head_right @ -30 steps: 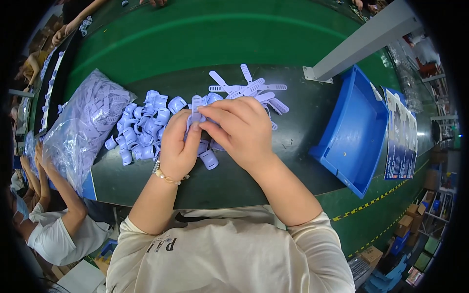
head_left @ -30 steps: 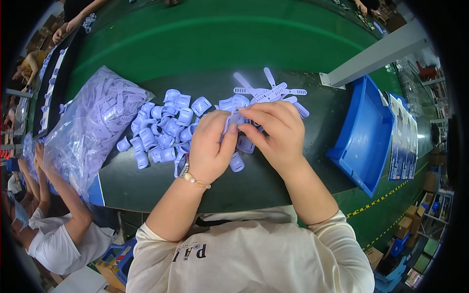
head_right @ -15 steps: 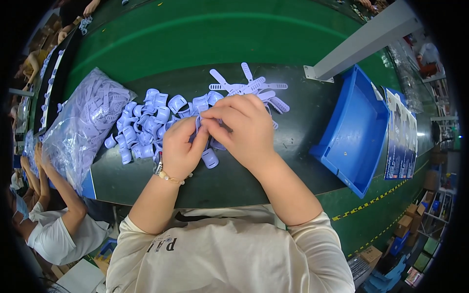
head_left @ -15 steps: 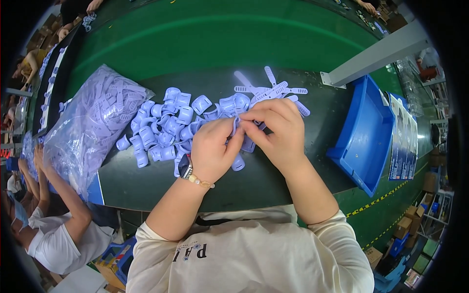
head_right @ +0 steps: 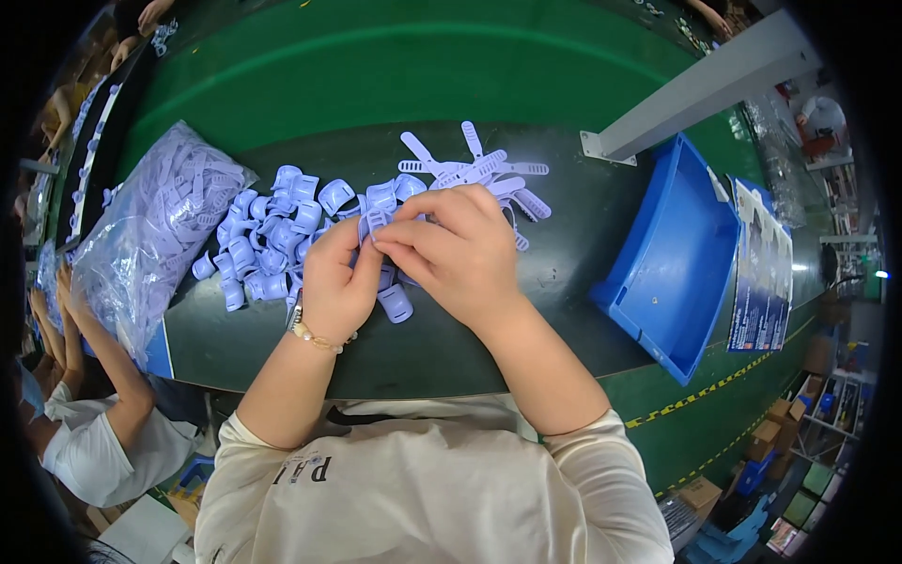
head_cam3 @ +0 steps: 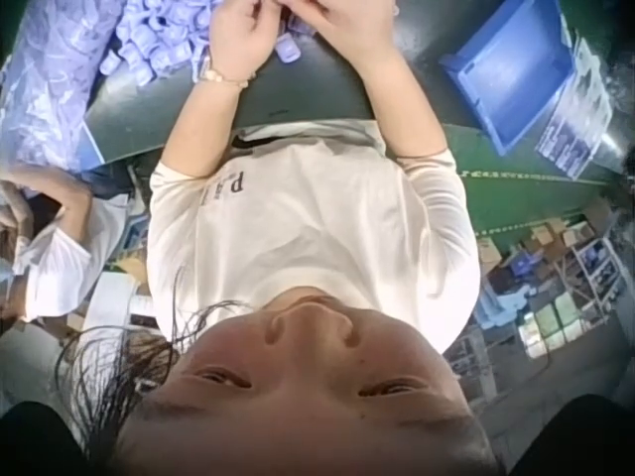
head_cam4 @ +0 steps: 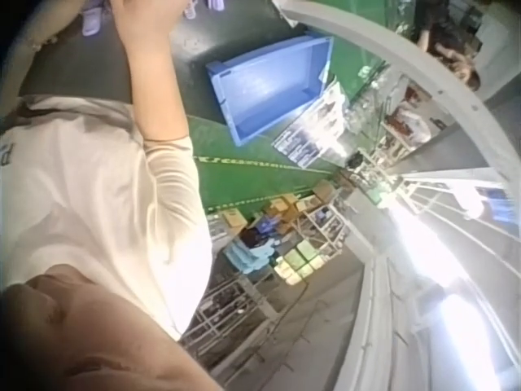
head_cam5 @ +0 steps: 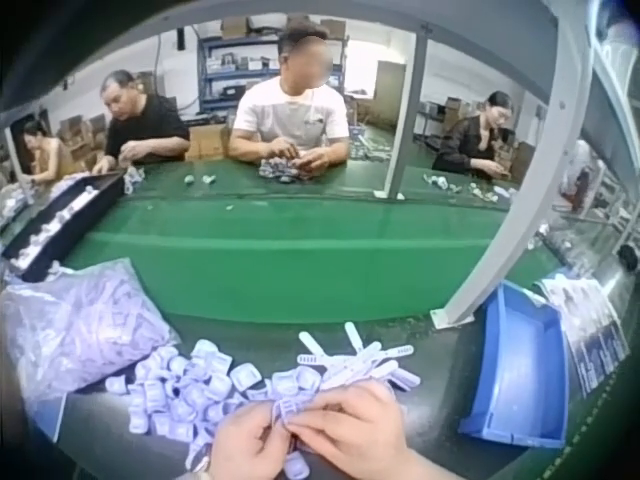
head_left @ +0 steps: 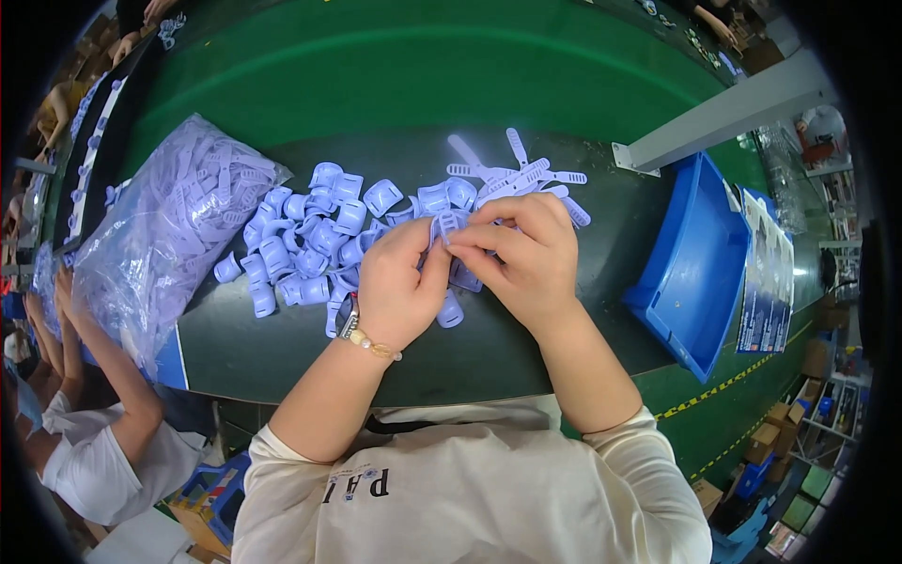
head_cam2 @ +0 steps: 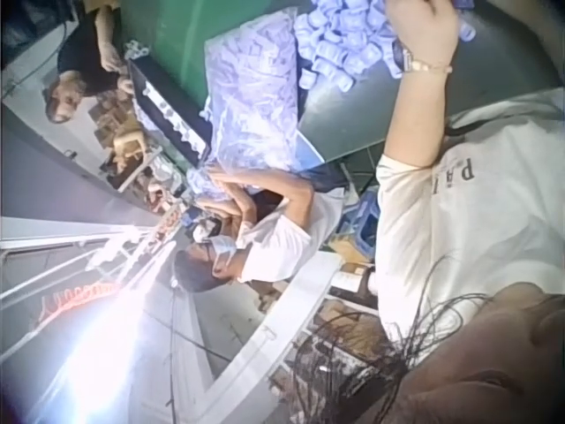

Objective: Assembling small blue plastic components by hand at a manufacturing workbench.

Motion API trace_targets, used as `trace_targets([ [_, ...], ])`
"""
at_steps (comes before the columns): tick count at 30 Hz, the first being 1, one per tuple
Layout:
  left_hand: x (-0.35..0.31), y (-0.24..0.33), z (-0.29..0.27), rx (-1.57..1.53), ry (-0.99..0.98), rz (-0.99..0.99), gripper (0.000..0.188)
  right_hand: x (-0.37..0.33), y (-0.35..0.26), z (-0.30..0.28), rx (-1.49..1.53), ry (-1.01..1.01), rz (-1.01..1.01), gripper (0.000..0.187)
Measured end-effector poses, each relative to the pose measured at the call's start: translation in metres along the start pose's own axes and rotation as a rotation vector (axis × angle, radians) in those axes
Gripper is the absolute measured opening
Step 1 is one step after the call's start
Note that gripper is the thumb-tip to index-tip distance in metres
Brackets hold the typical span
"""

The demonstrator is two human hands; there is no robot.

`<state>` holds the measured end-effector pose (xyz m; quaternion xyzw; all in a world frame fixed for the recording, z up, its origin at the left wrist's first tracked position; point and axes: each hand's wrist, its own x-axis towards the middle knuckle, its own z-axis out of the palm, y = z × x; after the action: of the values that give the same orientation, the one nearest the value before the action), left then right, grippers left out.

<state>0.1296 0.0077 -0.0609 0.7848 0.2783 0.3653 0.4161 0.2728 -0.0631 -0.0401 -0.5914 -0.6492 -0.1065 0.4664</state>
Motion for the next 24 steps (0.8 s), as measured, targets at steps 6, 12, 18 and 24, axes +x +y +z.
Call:
trace_targets([
  [6,0.0001,-0.0031,0.0007,-0.031,-0.003,-0.007,0.008,-0.0013,0.0011,0.0017,-0.011,-0.006,-0.01,0.02],
  [12,-0.0007,-0.0056,0.0009,0.013,-0.002,0.008,0.005,-0.0014,-0.0015,0.0026,-0.015,-0.029,-0.087,0.021],
  [18,0.0018,0.0026,-0.0021,0.021,-0.042,-0.038,0.003,-0.0039,-0.0001,0.0044,-0.054,0.015,-0.097,0.021],
  [24,0.0033,0.0006,-0.0019,0.087,-0.009,0.045,0.014,-0.002,-0.0023,0.0023,-0.09,0.03,-0.113,0.022],
])
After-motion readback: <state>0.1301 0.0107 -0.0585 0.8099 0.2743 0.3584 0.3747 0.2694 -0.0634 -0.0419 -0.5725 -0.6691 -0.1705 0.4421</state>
